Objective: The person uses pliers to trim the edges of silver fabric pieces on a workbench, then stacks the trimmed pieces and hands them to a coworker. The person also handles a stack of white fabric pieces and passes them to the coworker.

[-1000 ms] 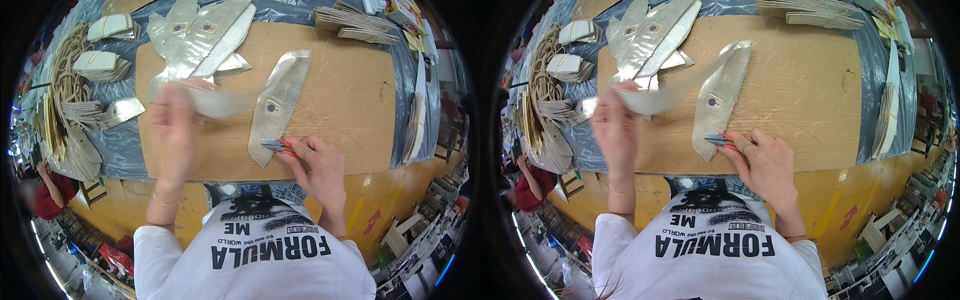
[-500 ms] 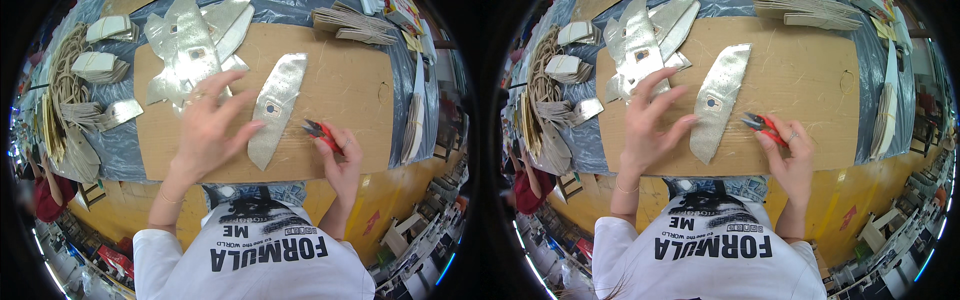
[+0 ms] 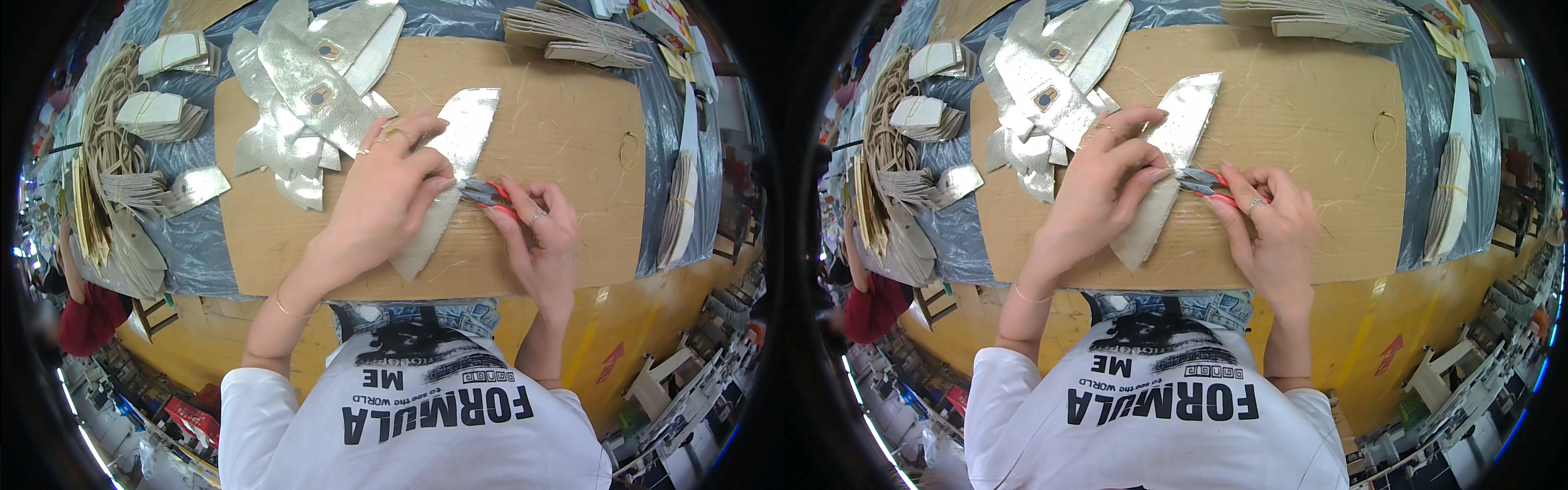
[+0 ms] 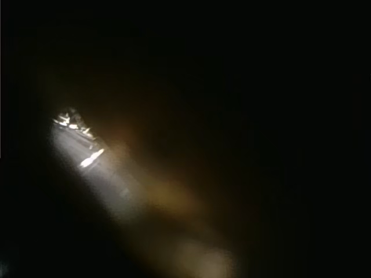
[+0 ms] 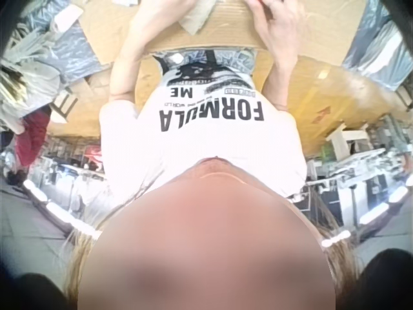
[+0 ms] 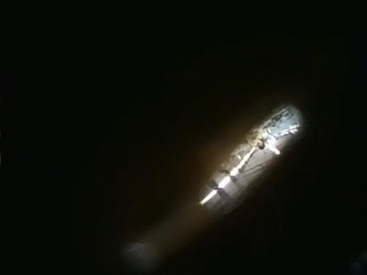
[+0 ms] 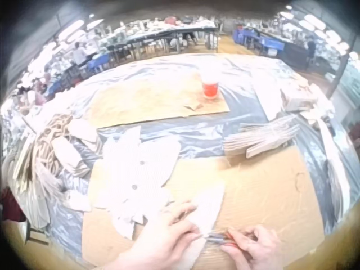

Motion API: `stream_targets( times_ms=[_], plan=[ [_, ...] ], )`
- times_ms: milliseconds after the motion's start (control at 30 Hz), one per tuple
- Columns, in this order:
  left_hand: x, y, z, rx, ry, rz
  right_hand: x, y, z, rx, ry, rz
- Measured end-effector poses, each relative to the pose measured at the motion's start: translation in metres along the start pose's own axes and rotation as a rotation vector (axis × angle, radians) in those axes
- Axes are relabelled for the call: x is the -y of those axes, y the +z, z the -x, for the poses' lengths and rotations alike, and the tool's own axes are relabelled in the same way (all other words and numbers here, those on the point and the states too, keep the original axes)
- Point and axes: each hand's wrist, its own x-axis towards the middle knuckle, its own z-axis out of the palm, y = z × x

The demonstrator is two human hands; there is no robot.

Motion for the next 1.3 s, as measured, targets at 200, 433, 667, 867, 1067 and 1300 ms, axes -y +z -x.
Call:
stream_targets(
  times_ms=[200,433,667,867,1067,1300],
  plan=[
    [0.000,-0.007,0.006,-0.019,-0.070,0.197,0.015,0.012,-0.004,0.016,0.019,-0.034],
    [0.003,-0.007,0.007,-0.037,-0.124,0.277,0.016,0.020,0.004,0.007,0.110,-0.135],
    [0.008,-0.035,0.031,-0.035,-0.089,-0.521,0.001,0.017,0.011,-0.121,0.141,-0.163],
    [0.023,-0.056,0.050,-0.115,-0.019,-0.868,-0.004,0.008,0.008,-0.139,0.170,-0.146],
    [0.016,-0.056,0.054,-0.223,0.058,-0.705,0.001,0.006,0.009,-0.128,0.118,-0.160],
    [-0.014,0.012,0.036,-0.042,0.205,-0.389,0.003,0.003,0.014,-0.103,0.148,-0.219]
  ],
)
